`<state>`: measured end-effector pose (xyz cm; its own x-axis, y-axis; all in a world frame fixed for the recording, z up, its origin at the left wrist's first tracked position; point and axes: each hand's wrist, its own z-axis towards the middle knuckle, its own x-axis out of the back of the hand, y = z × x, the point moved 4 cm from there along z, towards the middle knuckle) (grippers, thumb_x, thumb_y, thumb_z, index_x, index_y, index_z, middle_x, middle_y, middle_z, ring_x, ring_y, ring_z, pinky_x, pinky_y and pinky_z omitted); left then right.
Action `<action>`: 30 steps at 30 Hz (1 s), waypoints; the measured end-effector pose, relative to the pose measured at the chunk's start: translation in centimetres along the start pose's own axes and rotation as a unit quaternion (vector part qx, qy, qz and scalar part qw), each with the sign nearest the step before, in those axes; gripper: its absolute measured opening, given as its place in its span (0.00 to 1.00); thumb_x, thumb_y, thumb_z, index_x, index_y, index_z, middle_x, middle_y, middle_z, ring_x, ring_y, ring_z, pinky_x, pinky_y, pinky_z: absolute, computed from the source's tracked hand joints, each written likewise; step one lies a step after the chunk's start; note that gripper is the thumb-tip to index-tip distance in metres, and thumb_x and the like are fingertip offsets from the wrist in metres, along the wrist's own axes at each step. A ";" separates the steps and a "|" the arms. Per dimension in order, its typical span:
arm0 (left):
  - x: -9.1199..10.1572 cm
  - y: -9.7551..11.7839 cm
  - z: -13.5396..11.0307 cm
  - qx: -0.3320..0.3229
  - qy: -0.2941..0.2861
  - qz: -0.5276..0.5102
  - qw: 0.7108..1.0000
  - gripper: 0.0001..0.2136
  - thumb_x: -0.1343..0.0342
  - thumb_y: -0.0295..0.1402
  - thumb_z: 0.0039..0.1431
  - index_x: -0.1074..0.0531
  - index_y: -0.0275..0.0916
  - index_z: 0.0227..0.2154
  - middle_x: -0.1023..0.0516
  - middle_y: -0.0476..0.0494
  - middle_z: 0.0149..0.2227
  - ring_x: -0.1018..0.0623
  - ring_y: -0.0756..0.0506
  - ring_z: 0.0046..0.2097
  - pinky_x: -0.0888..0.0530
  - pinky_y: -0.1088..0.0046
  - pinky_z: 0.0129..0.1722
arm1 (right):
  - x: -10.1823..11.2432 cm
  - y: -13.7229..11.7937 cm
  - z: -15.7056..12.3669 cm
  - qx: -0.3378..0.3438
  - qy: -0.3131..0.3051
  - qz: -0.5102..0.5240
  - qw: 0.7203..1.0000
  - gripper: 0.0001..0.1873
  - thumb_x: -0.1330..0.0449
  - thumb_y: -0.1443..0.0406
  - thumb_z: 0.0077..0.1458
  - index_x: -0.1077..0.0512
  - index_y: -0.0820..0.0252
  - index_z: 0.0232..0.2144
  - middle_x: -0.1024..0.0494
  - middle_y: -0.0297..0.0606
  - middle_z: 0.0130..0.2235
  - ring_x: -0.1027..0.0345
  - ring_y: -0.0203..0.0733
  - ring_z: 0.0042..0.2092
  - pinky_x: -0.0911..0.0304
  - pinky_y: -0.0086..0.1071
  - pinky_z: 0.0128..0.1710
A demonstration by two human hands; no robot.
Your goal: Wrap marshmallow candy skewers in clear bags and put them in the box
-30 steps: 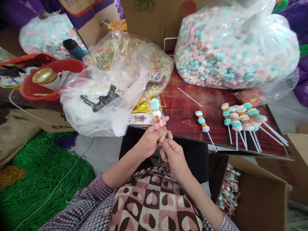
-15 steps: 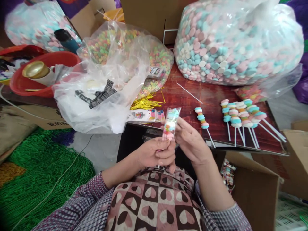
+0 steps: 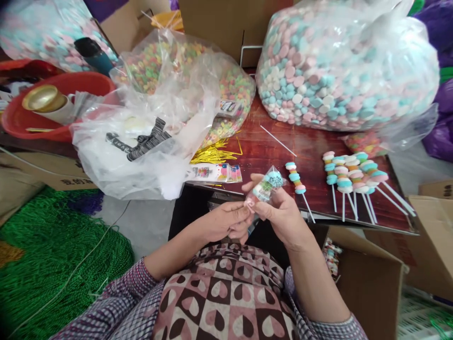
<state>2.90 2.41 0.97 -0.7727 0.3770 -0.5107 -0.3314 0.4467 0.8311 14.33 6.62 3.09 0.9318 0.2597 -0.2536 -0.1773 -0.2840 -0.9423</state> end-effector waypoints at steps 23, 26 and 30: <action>6.1 0.7 -3.6 -0.126 0.285 -0.165 0.936 0.20 0.39 0.51 0.53 0.35 0.37 0.27 0.45 0.62 0.15 0.44 0.57 0.15 0.33 0.77 0.22 | -3.9 -1.1 17.3 0.058 0.053 -0.714 0.696 0.15 0.45 0.66 0.60 0.23 0.66 0.44 0.23 0.59 0.49 0.28 0.57 0.52 0.36 0.43 0.50; 6.1 0.7 -3.5 -0.123 0.286 -0.165 0.936 0.21 0.39 0.52 0.52 0.35 0.38 0.27 0.45 0.62 0.15 0.43 0.57 0.15 0.33 0.77 0.22 | -3.9 -0.9 18.1 0.037 0.056 -0.730 0.680 0.17 0.47 0.70 0.60 0.25 0.71 0.47 0.23 0.63 0.48 0.29 0.58 0.53 0.37 0.43 0.52; 5.9 0.7 -3.5 -0.127 0.282 -0.165 0.937 0.21 0.39 0.52 0.52 0.35 0.38 0.28 0.45 0.62 0.15 0.43 0.57 0.16 0.33 0.77 0.22 | -4.3 -0.9 19.5 0.027 0.055 -0.722 0.689 0.17 0.44 0.71 0.56 0.24 0.71 0.46 0.23 0.63 0.48 0.29 0.58 0.54 0.38 0.43 0.52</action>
<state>-3.77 2.10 -0.65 -0.7452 -0.2677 -0.6108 -0.6650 0.2293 0.7108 4.32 23.80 0.79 0.1655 0.1632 0.9726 0.9517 0.2323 -0.2009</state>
